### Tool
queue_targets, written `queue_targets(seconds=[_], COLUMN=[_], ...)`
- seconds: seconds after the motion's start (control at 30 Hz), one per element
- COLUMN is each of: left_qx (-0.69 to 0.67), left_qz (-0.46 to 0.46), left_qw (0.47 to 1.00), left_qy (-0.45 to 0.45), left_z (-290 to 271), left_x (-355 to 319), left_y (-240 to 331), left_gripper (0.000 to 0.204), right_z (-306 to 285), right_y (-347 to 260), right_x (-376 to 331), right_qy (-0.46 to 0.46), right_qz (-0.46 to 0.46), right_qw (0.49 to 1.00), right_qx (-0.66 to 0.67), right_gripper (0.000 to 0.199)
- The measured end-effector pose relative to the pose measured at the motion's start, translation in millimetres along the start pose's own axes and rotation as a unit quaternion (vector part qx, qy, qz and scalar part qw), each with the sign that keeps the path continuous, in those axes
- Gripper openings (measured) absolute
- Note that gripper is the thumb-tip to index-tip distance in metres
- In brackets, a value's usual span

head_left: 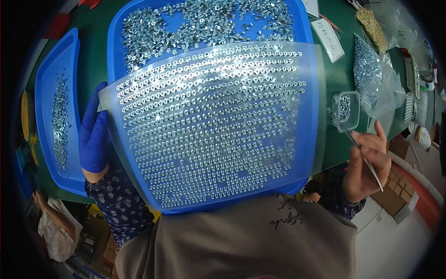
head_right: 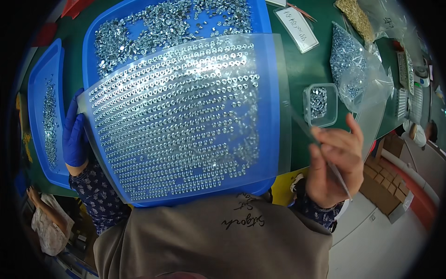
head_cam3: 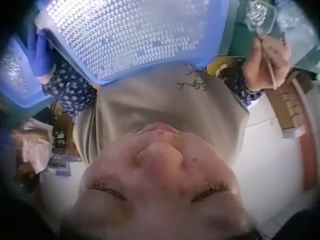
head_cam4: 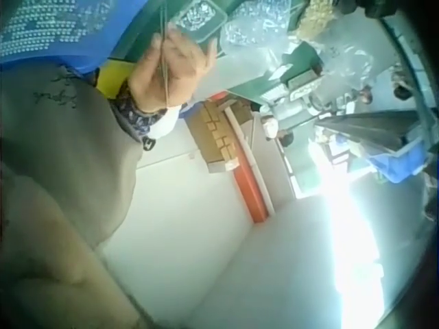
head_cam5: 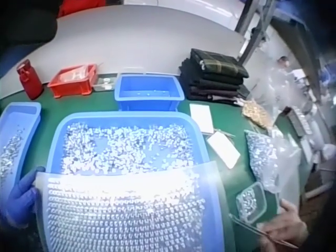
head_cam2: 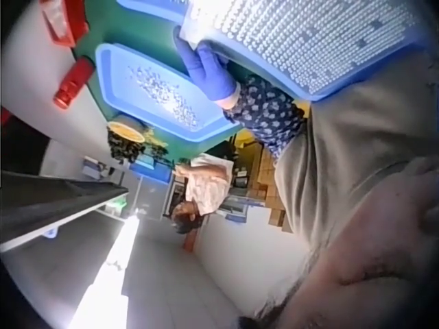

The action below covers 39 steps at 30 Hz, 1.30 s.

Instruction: Using tweezers to sort and place small metal components into a grid tray for inspection or assembly.

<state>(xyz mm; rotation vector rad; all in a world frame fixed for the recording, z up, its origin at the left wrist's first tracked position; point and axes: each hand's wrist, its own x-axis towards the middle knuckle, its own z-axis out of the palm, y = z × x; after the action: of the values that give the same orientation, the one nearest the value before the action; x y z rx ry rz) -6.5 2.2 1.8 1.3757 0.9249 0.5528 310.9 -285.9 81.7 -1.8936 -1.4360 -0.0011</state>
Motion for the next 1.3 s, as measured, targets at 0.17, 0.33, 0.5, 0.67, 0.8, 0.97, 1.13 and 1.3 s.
queue_targets(seconds=[0.17, 0.33, 0.5, 0.67, 0.8, 0.97, 1.13, 1.3], left_qx=[0.013, 0.03, 0.01, -0.003, -0.012, -0.01, -0.009, -0.023], left_qz=[0.005, 0.013, 0.013, 0.001, -0.001, 0.0, -0.003, -0.003], left_qw=[1.0, 0.999, 1.0, 1.0, 1.0, 1.0, 1.0, 1.0], left_qy=[-0.004, -0.005, -0.007, 0.002, -0.003, -0.01, -0.014, -0.012], left_z=[-1, 0, -1, 1, 4, 1, 1, -3], left_x=[0, 1, 0, -1, 3, 0, 0, 2], left_y=[1, 0, -2, 1, 2, 0, 2, -2], left_gripper=[0.045, 0.046, 0.046, 0.046, 0.047, 0.047, 0.047, 0.047], right_z=[-15, -15, -5, 1, 8, 24, 33, 37], right_y=[16, 16, 3, -8, -6, -12, -15, -17], right_x=[-17, -12, -9, 3, 8, 10, 13, 16], right_qy=[0.107, 0.05, 0.068, -0.113, -0.132, -0.138, -0.134, -0.147], right_qz=[0.118, 0.129, 0.071, -0.022, -0.067, -0.074, -0.085, -0.089], right_qw=[0.969, 0.966, 0.993, 0.99, 0.982, 0.978, 0.976, 0.973], right_qx=[-0.188, -0.22, -0.06, 0.075, 0.118, 0.141, 0.152, 0.151], right_gripper=[0.012, 0.012, 0.01, 0.024, 0.027, 0.024, 0.024, 0.024])
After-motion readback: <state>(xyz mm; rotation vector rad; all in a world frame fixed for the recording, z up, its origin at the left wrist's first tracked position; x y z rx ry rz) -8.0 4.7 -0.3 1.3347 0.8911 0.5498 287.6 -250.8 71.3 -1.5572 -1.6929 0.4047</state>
